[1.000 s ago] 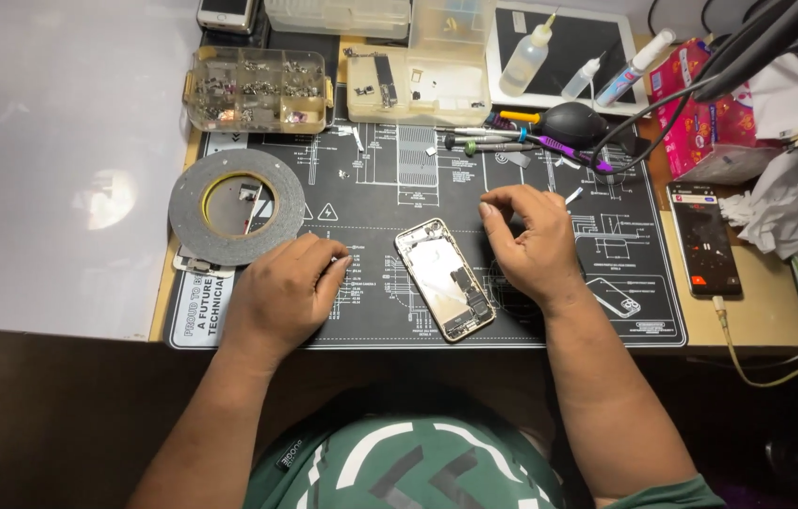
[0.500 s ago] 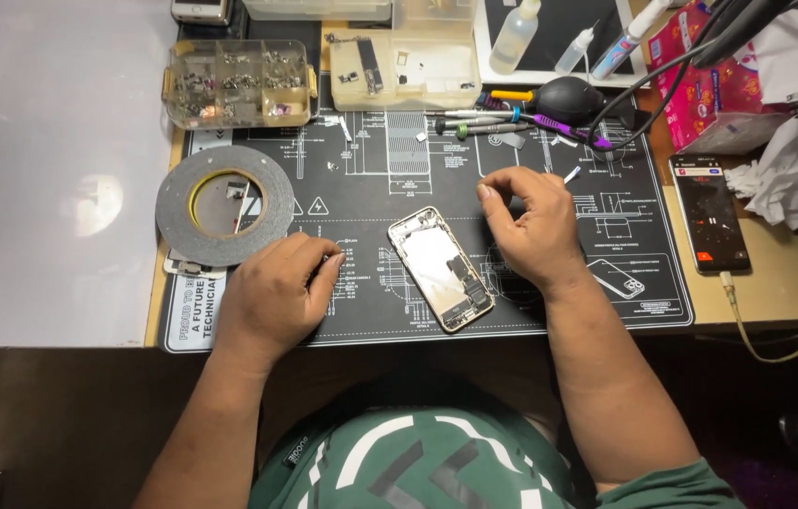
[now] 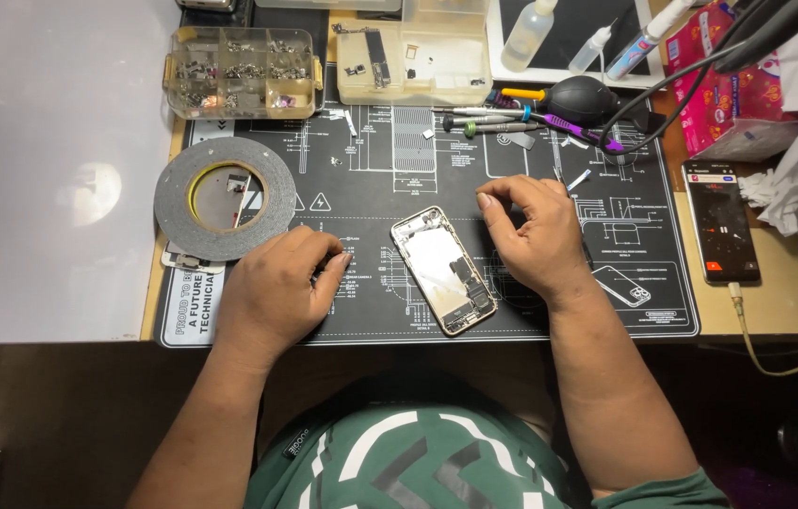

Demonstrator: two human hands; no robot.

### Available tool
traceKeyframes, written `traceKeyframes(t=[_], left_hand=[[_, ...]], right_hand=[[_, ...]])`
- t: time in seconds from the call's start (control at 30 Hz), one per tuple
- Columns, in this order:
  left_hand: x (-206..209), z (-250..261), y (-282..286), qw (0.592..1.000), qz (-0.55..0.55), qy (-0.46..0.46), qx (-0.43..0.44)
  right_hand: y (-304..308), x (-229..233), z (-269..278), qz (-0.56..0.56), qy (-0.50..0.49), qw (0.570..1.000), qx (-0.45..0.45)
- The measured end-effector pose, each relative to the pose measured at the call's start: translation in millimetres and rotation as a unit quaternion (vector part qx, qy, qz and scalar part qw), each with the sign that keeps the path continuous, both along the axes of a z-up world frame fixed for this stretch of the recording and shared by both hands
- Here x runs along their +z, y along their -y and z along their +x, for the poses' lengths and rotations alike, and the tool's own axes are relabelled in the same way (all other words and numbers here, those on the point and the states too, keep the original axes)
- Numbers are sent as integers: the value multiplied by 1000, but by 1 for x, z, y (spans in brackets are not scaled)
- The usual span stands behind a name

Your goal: The person uses a screwdriver to remove screws from a disassembled smartphone chassis on a workbench. They then use tweezers to carefully lift and remove internal components and adhesive strips from the device frame.

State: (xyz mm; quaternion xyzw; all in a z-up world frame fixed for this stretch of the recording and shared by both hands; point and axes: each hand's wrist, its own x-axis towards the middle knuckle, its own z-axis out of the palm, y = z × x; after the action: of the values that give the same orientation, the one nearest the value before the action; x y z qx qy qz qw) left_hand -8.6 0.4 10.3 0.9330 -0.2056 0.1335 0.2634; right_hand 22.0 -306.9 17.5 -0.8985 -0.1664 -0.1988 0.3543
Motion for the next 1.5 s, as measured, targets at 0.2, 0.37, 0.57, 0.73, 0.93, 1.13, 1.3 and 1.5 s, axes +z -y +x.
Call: traceKeyframes(t=[0.2,0.37,0.57,0.73,0.93,1.13,1.3,1.5], left_hand=[[4,0,2,1000,-1,-11,3],[4,0,2,1000,2,-19,6],[2,1,1,1000,4,-15,1],[1,1,0,1000,7,-14,3],[-1,2,-1,1000,10,-17,-2],[-3,1,-3,1000,10,-20,-10],[-1,2,-5,1000,3,-22,-21],[-4,3,-7,1000,-7,-4,-26]], right_hand=[[-3,4,1,-1,-2,1000,9],[-6,5,0,-14,-6,999,29],[-5,4,1,-19,-12,999,26],[-4,1,4,-32,-17,999,34],[-10,4,-5,-60,-6,997,57],[-15,-1,-11,-158,36,984,72],[-14,-5,-11,-223,75,970,59],[-22,-4,-14,-262,90,960,51]])
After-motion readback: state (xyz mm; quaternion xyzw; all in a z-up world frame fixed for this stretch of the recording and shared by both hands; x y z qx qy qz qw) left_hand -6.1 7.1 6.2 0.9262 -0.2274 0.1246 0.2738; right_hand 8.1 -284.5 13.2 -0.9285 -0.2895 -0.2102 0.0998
